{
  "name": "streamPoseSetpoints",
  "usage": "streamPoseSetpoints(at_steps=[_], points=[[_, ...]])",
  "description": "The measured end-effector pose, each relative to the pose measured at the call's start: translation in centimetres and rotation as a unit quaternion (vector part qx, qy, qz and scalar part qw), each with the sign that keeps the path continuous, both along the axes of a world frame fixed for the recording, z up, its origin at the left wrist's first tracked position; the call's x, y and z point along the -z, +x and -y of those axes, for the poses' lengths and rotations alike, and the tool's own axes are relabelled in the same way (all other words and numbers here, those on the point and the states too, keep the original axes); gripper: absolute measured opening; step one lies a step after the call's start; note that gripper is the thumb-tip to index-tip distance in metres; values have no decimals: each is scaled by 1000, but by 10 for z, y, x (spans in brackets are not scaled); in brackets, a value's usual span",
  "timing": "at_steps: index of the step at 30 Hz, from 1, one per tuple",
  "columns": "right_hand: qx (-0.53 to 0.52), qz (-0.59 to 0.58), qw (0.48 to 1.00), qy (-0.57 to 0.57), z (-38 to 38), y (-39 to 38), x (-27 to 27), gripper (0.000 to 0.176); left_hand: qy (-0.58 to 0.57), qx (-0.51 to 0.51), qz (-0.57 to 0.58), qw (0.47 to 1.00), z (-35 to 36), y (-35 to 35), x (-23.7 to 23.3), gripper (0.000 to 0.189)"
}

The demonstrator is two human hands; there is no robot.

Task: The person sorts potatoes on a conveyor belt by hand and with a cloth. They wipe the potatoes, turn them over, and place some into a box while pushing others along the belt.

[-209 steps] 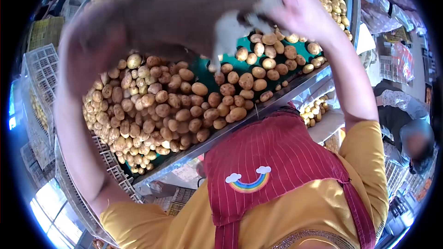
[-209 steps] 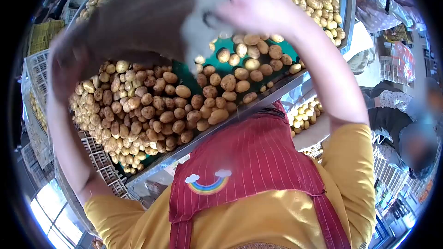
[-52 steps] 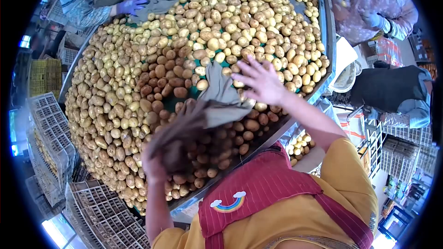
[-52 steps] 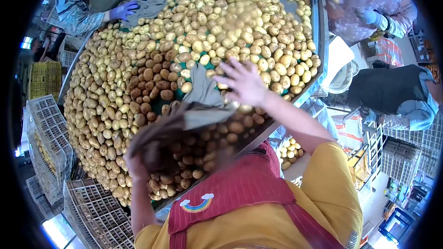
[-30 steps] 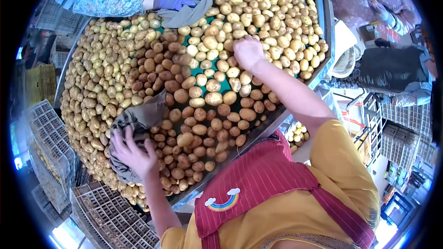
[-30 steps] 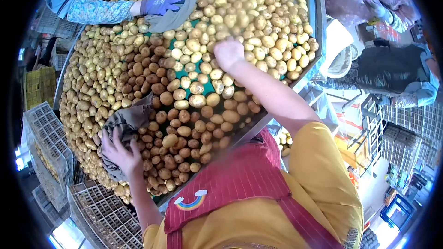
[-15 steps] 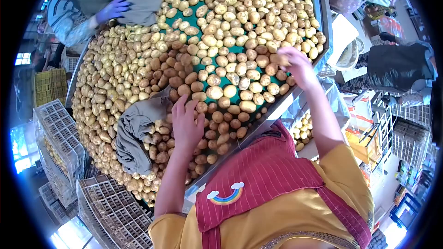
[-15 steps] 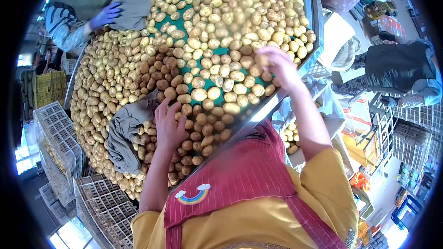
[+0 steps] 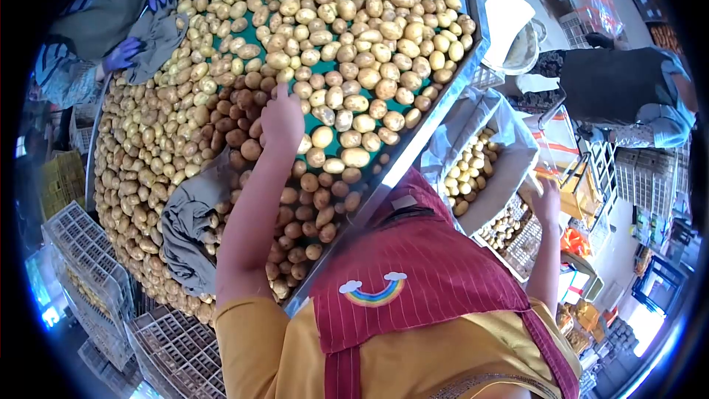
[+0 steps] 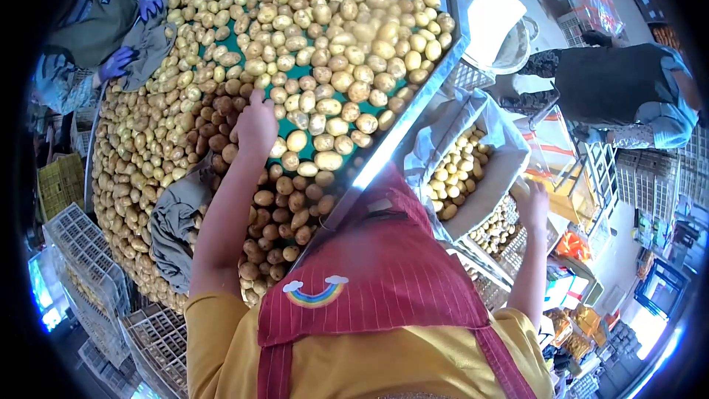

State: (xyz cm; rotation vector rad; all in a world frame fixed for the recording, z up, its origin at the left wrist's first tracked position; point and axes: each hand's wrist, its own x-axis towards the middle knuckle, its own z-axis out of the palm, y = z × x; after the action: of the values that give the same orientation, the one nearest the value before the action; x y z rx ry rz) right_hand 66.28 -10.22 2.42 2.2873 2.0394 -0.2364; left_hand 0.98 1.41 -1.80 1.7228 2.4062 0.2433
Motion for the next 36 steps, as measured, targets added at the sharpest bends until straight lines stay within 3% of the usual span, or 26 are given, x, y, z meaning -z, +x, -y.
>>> streamPoseSetpoints(at_steps=[1,3,6,8,9,12,13,14,16,21,24,29,32,36], points=[[13,-126,992,17,-16,-36,-9,38,28,49,-58,997,1,-4,8,17],[10,-234,972,24,-49,-123,-33,33,0,101,-75,992,-3,-8,-2,17],[-183,-295,937,46,-83,-232,-50,26,-31,107,-30,993,-4,-15,-19,14],[-358,-314,874,92,-95,-291,-52,24,10,108,35,993,3,-26,-22,12],[-386,-298,872,38,-95,-312,-50,24,23,68,55,996,8,-23,-33,10],[-465,-190,863,51,-96,-362,-41,14,168,-2,267,949,36,-27,-47,9],[-470,-83,878,-32,-98,-374,-39,16,122,-78,410,900,54,-22,-64,11],[-468,27,876,-113,-99,-384,-39,20,100,-117,425,892,77,-23,-64,13],[-442,117,863,-214,-103,-402,-40,27,61,-189,453,869,116,-26,-63,17],[-412,94,875,-235,-94,-412,-39,36,12,-144,360,922,191,0,-83,15],[-359,44,902,-237,-83,-411,-30,41,87,-80,310,943,203,11,-77,14],[-297,84,923,-229,-73,-428,-35,54,120,-18,303,945,188,23,-60,23],[-277,117,928,-218,-72,-435,-27,59,106,80,184,974,167,34,-59,29],[-255,135,928,-234,-65,-442,-12,60,72,104,110,986,153,48,-44,35]])
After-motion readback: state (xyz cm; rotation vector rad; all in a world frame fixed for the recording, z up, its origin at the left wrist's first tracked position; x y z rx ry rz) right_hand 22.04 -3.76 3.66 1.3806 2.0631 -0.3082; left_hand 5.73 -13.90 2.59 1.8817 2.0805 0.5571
